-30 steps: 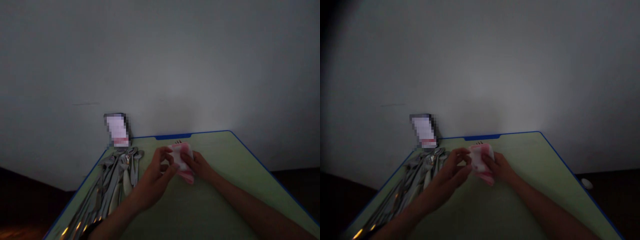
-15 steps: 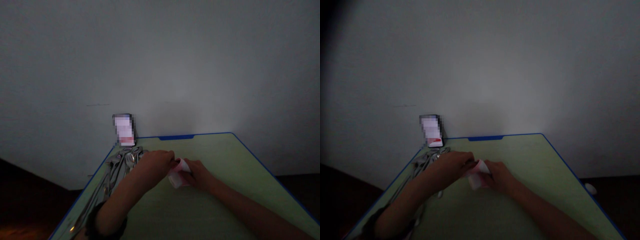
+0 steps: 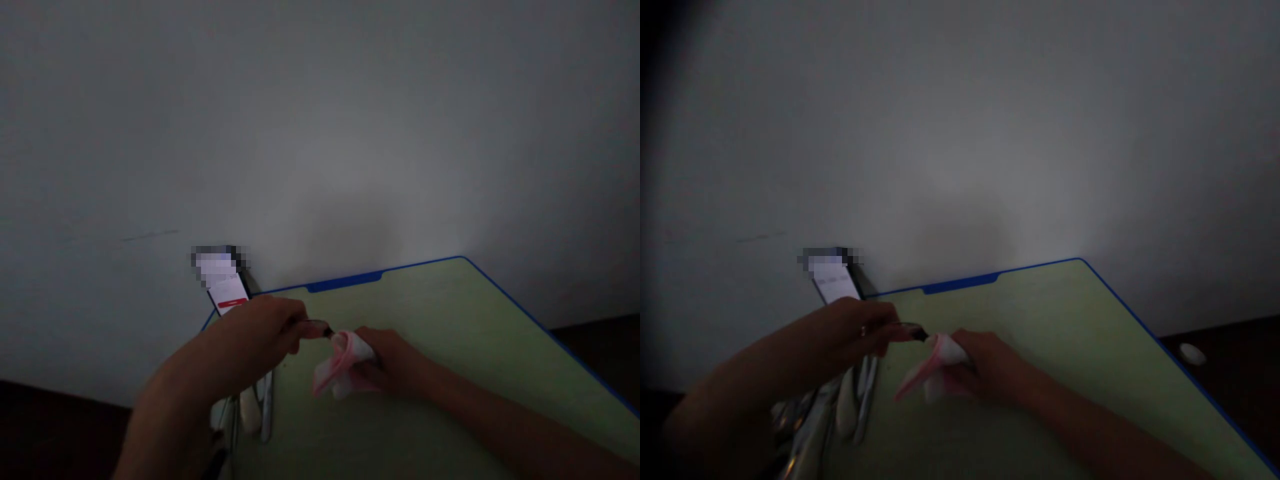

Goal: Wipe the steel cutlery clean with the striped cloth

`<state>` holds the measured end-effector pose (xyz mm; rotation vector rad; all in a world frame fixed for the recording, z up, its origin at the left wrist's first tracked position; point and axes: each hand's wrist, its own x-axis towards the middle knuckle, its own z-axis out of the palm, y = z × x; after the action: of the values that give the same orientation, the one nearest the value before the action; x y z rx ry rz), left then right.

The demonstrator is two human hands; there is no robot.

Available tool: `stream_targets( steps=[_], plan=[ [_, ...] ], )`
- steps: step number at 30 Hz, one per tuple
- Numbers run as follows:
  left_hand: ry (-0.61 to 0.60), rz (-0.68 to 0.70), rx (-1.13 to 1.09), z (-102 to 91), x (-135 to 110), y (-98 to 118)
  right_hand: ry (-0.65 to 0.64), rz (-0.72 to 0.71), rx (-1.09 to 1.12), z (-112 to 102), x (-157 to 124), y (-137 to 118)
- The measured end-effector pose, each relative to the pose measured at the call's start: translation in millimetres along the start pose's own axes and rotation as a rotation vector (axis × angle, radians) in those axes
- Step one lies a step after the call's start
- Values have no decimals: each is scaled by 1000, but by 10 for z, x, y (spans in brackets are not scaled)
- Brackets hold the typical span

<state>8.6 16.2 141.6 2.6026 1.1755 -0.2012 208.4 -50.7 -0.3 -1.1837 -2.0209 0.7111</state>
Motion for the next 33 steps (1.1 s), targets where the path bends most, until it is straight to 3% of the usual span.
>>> stream_targets(
  steps=[3,7,13,19,25,33],
  plan=[
    [11,-12,17,-13,-54,43,-12,-13,-34,34,30,0],
    [112,14,165,109,-54,295,22,1,-129,61,-1,56],
    [74,135,334,242,-36,541,39,-79,-166,103,-44,134],
    [102,238,416,234,29,526,118,-46,-2,94,-39,111],
    [87,250,387,269,114,501,207,-78,-89,91,-48,72],
    [5,349,239,238,148,200,88,-17,-235,82,10,32]
  ],
)
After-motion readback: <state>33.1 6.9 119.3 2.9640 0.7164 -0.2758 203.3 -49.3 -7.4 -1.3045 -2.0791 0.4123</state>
